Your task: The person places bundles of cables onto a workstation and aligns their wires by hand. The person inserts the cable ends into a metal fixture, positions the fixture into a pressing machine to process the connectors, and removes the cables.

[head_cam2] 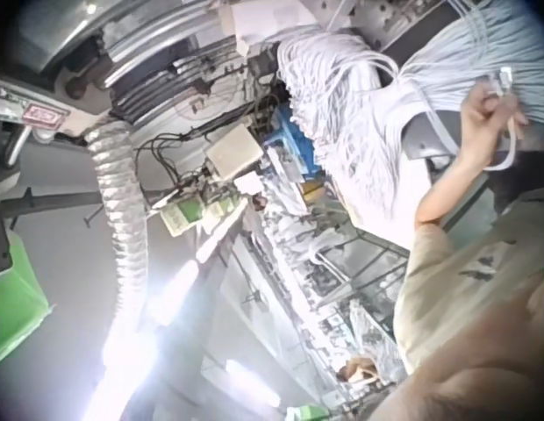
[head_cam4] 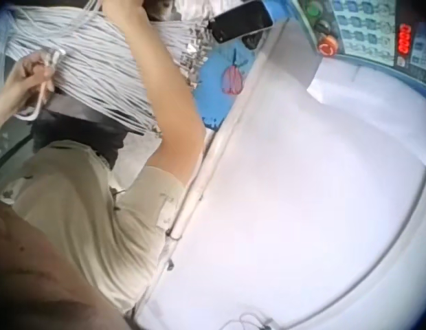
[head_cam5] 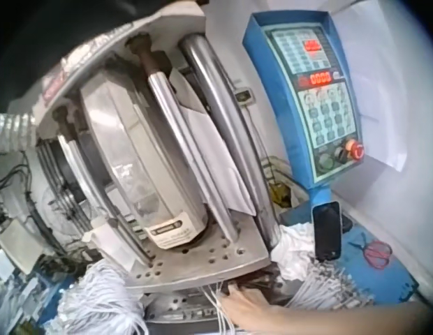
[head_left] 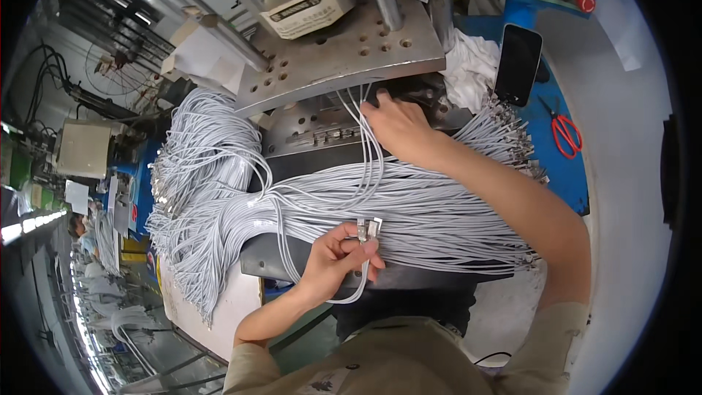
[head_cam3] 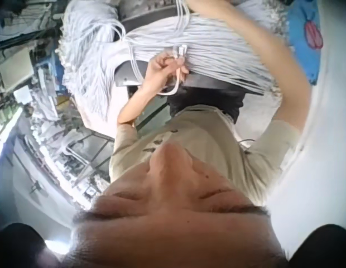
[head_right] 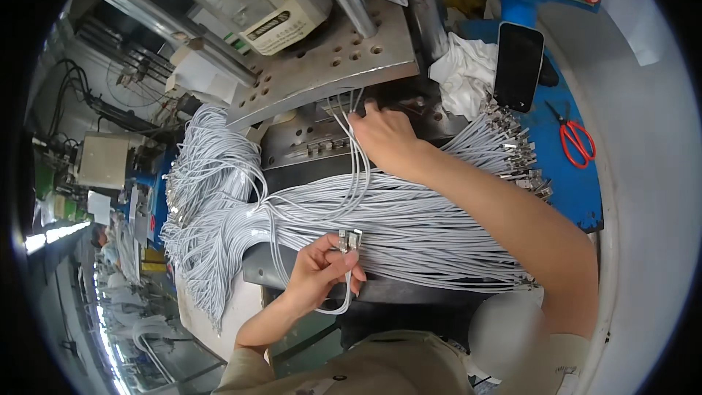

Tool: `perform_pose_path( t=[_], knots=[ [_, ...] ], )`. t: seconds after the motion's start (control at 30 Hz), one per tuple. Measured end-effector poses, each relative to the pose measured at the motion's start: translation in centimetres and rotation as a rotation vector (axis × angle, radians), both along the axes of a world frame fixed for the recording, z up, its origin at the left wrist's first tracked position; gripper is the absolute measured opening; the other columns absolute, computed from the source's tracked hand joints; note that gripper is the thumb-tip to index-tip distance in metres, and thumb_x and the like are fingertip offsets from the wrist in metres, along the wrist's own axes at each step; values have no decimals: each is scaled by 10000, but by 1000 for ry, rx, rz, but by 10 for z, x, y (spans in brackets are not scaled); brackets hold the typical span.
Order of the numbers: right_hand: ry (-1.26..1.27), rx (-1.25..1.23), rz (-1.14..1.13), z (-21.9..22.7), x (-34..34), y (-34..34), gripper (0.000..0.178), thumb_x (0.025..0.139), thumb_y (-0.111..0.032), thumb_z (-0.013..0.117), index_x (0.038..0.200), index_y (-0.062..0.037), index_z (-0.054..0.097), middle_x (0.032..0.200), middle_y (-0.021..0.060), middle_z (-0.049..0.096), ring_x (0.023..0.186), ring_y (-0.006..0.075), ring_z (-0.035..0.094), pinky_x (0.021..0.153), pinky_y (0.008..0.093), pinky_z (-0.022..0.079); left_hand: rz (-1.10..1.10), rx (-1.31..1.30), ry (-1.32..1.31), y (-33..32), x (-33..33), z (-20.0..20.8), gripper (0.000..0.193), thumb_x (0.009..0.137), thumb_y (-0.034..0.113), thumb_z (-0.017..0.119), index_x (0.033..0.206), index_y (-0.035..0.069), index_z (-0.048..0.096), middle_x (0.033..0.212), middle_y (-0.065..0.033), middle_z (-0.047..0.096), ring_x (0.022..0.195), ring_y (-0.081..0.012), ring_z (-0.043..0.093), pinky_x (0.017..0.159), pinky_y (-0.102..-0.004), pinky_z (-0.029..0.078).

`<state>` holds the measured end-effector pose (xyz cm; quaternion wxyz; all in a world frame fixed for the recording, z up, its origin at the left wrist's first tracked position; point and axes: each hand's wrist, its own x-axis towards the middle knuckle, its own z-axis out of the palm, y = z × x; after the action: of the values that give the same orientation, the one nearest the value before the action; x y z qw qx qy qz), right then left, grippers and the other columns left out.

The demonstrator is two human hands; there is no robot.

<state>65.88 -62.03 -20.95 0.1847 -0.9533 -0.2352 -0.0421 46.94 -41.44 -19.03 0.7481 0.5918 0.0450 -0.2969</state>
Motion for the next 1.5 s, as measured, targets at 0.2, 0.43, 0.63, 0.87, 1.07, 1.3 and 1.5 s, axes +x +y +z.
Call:
perform_pose_path(
  t=[0.2, 0.43, 0.63, 0.87, 1.07, 1.3, 1.5],
  knots=[
    [-356, -101, 107, -8, -35, -9, 235, 813, -2, 631, 1039, 54, 600, 989, 203, 656, 934, 363, 685, 769, 462, 577, 117, -88, -33, 0, -6, -1, 142, 1028, 122, 682, 1115, 15, 649, 905, -118, 748, 723, -162, 697, 657, -299, 562],
    [544, 62, -41, 64, -80, -65, 355, 761, -97, 768, 1048, 29, 602, 826, 119, 706, 804, 238, 694, 634, 375, 546, 169, -118, -68, 9, -14, 1, 130, 995, 133, 733, 1028, 12, 697, 898, -81, 741, 721, -141, 688, 635, -289, 556],
    [1031, 1011, -130, 67, -144, -67, 347, 876, -199, 800, 1056, 21, 602, 814, 75, 700, 726, 170, 704, 573, 337, 556, 166, -95, -128, 8, -20, 5, 121, 960, 105, 773, 993, -3, 730, 866, -60, 739, 719, -115, 687, 638, -262, 563],
    [824, 799, 31, 90, -148, -24, 381, 1078, -340, 594, 999, 31, 627, 774, 79, 671, 673, 169, 743, 509, 263, 556, 122, -68, -194, 0, -23, 7, 69, 938, 36, 776, 932, -7, 723, 845, -76, 745, 696, -125, 696, 634, -270, 575],
    [871, 729, 47, 80, -155, -9, 367, 1071, -329, 610, 967, 22, 635, 736, 72, 659, 509, 126, 651, 411, 247, 458, 96, -91, -216, -3, -27, 13, 70, 930, 25, 779, 907, -6, 720, 857, -81, 753, 701, -123, 705, 645, -269, 581],
    [929, 762, 27, 91, -156, -15, 359, 1081, -316, 597, 964, 18, 661, 632, 30, 607, 398, 72, 507, 361, 253, 345, 78, -52, -168, 6, -20, 17, 89, 904, -7, 792, 878, 7, 708, 868, -101, 762, 694, -143, 718, 663, -288, 598],
    [889, 677, 58, 80, -161, -3, 305, 1053, -289, 642, 1037, 14, 668, 620, 14, 594, 410, 59, 489, 371, 248, 325, 115, -112, -188, 5, -27, 9, 73, 908, 20, 798, 907, -2, 728, 862, -118, 765, 683, -149, 718, 652, -294, 605]
  ],
)
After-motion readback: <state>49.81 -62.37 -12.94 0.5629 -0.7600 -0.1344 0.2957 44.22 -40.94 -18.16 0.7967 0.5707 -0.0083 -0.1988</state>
